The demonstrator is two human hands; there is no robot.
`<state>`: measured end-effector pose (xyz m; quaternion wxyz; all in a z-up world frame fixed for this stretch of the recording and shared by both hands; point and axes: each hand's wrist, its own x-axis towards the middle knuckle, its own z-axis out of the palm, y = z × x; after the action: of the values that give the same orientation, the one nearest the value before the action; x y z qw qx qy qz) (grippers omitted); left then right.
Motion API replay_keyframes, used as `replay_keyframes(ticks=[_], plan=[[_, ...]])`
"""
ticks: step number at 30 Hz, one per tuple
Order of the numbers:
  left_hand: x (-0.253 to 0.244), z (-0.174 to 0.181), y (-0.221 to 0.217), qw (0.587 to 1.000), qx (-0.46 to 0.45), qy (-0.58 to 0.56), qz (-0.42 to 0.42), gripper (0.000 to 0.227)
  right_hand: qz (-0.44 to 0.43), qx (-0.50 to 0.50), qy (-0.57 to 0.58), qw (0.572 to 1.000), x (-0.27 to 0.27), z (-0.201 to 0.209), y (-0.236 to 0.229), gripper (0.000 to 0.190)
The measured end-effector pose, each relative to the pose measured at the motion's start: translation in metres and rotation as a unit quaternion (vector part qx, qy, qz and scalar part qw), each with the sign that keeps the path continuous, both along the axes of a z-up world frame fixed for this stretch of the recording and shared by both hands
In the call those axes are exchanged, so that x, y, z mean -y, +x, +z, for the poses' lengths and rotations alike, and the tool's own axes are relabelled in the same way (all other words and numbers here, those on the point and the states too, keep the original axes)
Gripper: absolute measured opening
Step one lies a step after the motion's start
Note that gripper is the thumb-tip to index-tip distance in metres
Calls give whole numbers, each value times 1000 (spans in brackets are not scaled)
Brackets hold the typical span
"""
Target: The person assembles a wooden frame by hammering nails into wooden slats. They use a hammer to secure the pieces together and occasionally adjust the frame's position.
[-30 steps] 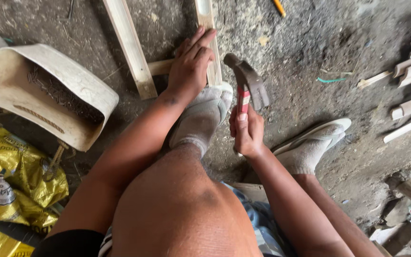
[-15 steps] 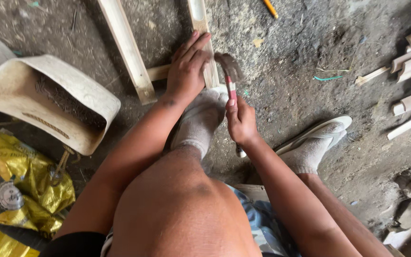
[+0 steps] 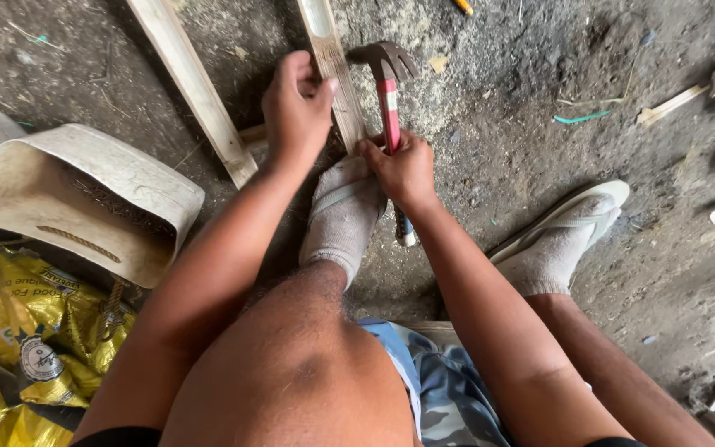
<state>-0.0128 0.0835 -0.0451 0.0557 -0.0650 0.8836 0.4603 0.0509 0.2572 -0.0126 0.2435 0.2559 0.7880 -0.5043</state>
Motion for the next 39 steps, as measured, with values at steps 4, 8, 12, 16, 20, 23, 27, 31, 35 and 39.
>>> replay_keyframes(ticks=[4, 8, 12, 16, 20, 23, 27, 31, 35, 39], plan=[[4, -8, -28, 986, 161, 36, 0, 22, -39, 22, -37, 998, 1, -2, 3, 20], [11, 0, -40, 963, 263, 44, -46, 33, -40, 15, -17, 999, 3, 0, -2, 21], [8, 2, -41, 974, 185, 117, -65, 14, -25, 36, 3, 999, 2, 2, -2, 22], [8, 8, -44, 972, 200, 107, -62, 14, -16, 23, 19, 999, 2, 3, -4, 24], [7, 10, -45, 972, 210, 76, -76, 13, -30, 47, -9, 998, 4, 6, -6, 23], [8, 11, -45, 973, 202, 74, -83, 13, -31, 73, -24, 997, 3, 10, -8, 21], [7, 11, -45, 968, 228, 68, -75, 13, -28, 66, -27, 997, 3, 11, -9, 20], [7, 6, -44, 973, 197, 102, -68, 14, -31, 58, -15, 998, 3, 10, -7, 22], [7, 3, -42, 974, 198, 88, -58, 13, -36, 40, -5, 999, 2, 7, -7, 25], [8, -3, -43, 976, 190, 90, -54, 14, -32, 16, -8, 999, 2, 2, -2, 26]])
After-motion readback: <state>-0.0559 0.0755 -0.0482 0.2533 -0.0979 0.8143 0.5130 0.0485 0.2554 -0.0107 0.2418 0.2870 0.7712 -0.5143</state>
